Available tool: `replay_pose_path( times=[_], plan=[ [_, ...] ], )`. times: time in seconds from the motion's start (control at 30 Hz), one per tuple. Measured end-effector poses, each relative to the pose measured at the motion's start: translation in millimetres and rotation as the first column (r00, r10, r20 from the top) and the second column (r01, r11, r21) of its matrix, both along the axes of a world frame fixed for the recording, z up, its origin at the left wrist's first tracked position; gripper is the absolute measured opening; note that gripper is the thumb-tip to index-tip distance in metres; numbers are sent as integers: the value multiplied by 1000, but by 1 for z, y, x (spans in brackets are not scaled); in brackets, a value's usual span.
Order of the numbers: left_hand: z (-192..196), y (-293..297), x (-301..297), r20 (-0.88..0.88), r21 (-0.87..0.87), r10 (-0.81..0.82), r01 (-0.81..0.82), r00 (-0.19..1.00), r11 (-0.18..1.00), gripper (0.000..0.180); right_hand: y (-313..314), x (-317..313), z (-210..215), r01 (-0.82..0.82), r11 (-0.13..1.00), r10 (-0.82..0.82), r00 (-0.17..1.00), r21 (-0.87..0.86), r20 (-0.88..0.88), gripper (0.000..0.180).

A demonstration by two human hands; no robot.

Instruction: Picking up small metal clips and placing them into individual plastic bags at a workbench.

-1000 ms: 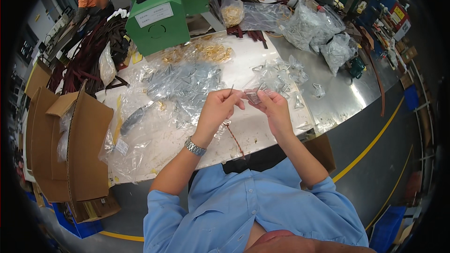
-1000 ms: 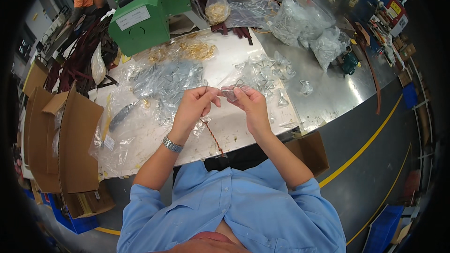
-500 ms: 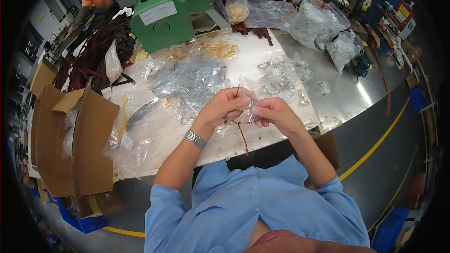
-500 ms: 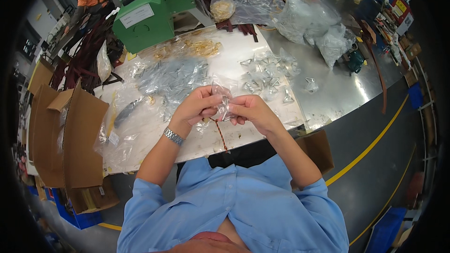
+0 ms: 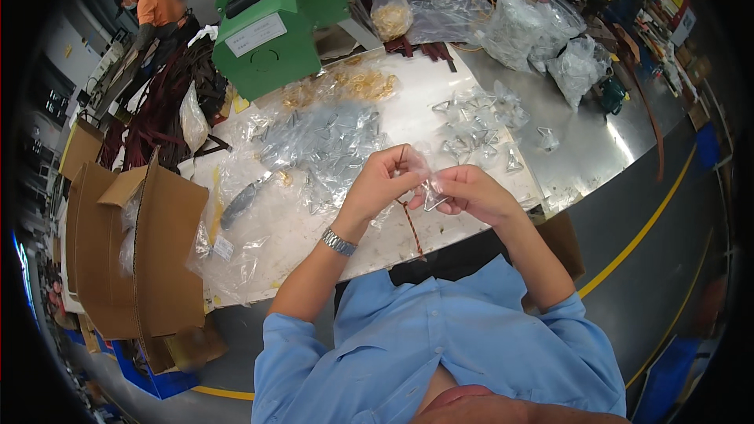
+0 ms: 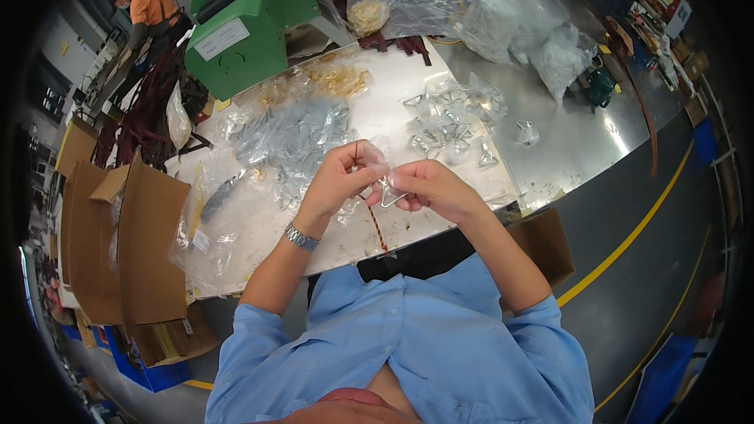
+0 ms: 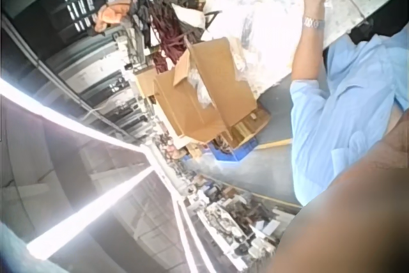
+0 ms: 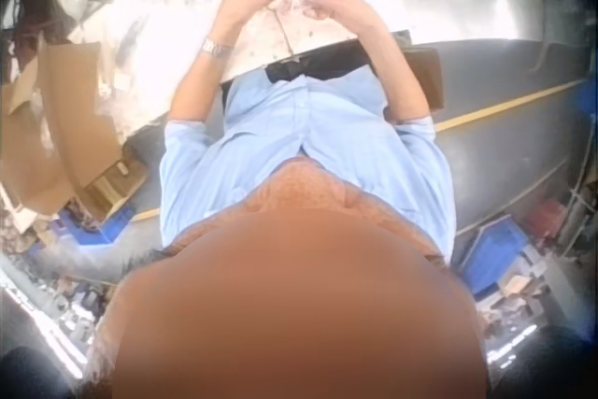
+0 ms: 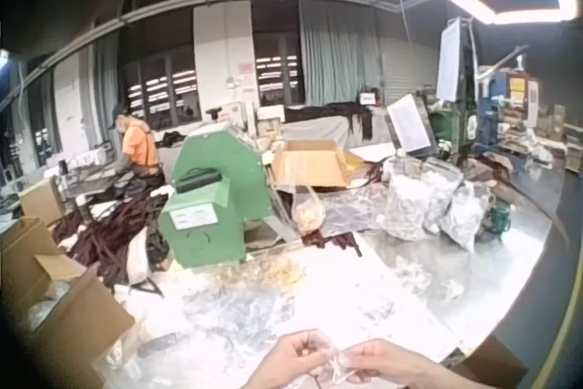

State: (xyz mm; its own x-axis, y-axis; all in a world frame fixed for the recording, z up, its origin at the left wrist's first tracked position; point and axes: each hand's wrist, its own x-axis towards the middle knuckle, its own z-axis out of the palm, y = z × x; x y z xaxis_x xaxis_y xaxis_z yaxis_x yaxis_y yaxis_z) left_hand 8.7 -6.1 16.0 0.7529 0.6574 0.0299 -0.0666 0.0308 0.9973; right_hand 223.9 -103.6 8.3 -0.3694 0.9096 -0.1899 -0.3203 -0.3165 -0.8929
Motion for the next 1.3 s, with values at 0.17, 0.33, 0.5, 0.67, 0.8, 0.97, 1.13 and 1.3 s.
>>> replay_pose_path(
  times=[0.17,0.33,0.5,0.67,0.8,0.97,1.13,1.3],
  plan=[
    [16,-8,-5,11,-90,28,-27,1000,996,7,0,-8,-24,-192,956,16,789,-221,-614,41],
    [1,-9,0,-26,63,32,-31,999,998,10,-7,-12,-43,-308,935,82,671,-176,-737,32],
    [-5,-3,-2,-123,-129,-35,19,992,991,12,-13,-4,-44,-226,960,96,822,-166,-561,25],
    [-31,6,-3,306,-348,-73,183,949,919,14,-23,0,-15,-34,995,11,972,-93,-236,24],
    [-17,28,-12,300,-450,160,-9,941,893,18,-24,6,-2,206,979,-206,979,-10,2,24],
    [-4,14,-10,-236,74,-108,129,966,989,44,-33,9,6,283,946,-317,908,156,274,21],
    [16,-6,-4,-127,-99,-298,287,946,953,49,-33,0,-1,296,894,-436,748,336,500,21],
    [-6,-15,7,-83,-246,-339,310,937,918,50,-37,-21,3,260,853,-505,631,454,589,18]
  ],
)
